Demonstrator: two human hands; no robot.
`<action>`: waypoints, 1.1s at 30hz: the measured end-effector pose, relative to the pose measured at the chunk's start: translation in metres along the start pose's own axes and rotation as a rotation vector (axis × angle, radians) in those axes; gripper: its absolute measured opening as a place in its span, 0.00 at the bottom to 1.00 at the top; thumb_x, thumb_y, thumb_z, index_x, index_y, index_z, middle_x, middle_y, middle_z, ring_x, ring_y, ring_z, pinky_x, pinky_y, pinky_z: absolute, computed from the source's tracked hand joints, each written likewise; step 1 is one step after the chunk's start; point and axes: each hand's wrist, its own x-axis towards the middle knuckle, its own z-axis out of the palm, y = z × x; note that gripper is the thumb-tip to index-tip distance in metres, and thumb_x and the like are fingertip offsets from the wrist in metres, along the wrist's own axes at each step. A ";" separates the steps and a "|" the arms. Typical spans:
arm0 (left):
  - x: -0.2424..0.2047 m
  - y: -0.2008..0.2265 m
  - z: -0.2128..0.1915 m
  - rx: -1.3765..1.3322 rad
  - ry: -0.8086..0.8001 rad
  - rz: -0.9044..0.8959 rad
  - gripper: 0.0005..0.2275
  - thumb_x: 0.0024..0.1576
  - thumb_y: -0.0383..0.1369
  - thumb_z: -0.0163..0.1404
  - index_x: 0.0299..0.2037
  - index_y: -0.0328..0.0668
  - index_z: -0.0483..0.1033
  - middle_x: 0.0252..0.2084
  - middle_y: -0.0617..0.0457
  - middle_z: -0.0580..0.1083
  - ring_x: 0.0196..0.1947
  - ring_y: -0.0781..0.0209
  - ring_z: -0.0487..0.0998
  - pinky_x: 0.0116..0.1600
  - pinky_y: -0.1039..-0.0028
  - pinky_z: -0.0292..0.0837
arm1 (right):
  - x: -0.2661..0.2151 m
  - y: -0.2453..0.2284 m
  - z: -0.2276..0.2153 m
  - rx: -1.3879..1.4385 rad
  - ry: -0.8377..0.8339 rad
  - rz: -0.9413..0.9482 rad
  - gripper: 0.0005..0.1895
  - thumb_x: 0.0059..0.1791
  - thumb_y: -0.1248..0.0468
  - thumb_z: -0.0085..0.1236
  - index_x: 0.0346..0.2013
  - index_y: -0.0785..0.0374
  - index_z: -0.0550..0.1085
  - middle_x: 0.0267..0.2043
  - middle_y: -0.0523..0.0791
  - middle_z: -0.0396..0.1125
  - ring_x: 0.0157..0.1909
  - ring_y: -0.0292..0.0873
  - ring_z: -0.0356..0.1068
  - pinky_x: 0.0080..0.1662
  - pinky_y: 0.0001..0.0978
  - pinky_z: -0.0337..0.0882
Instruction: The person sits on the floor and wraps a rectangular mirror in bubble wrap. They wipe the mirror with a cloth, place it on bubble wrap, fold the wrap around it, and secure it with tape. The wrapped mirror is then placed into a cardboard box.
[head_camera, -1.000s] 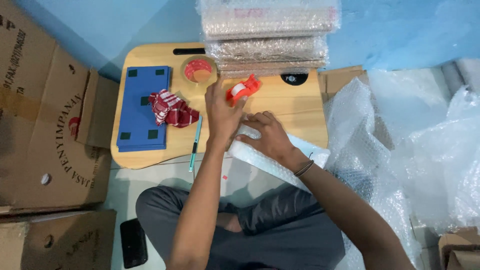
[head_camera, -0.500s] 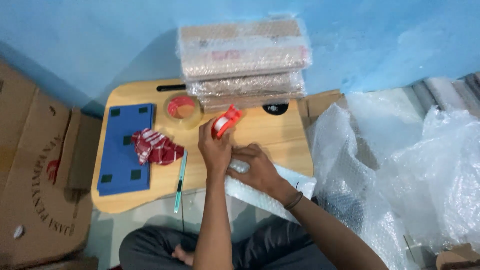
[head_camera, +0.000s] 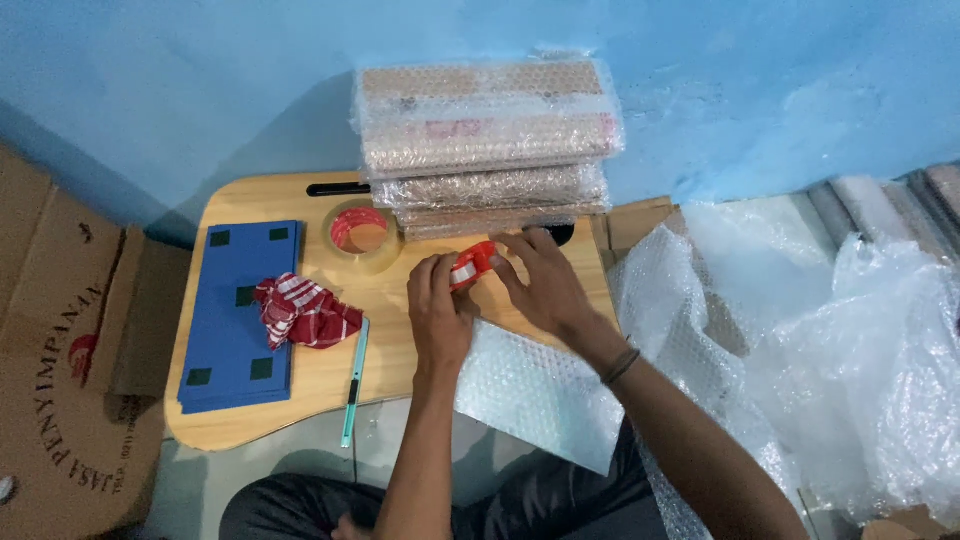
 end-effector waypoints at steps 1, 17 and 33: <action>0.001 0.003 -0.002 0.010 -0.002 -0.004 0.21 0.52 0.23 0.58 0.57 0.41 0.73 0.53 0.45 0.70 0.58 0.42 0.72 0.61 0.56 0.71 | 0.011 -0.005 -0.008 -0.079 -0.248 0.050 0.09 0.55 0.56 0.56 0.44 0.54 0.78 0.39 0.46 0.68 0.45 0.56 0.72 0.39 0.48 0.76; 0.001 0.007 -0.011 -0.010 -0.136 0.030 0.21 0.54 0.20 0.51 0.59 0.37 0.70 0.58 0.43 0.69 0.65 0.40 0.66 0.69 0.54 0.63 | 0.039 0.007 -0.029 0.067 -0.655 0.102 0.11 0.49 0.64 0.63 0.37 0.72 0.76 0.45 0.54 0.69 0.42 0.56 0.77 0.37 0.44 0.79; 0.005 0.011 -0.013 -0.184 -0.158 0.071 0.22 0.53 0.15 0.48 0.59 0.37 0.71 0.58 0.44 0.69 0.65 0.40 0.67 0.70 0.53 0.64 | 0.010 0.042 -0.046 0.601 -0.496 0.589 0.14 0.48 0.64 0.66 0.32 0.76 0.77 0.49 0.66 0.70 0.48 0.66 0.76 0.45 0.52 0.84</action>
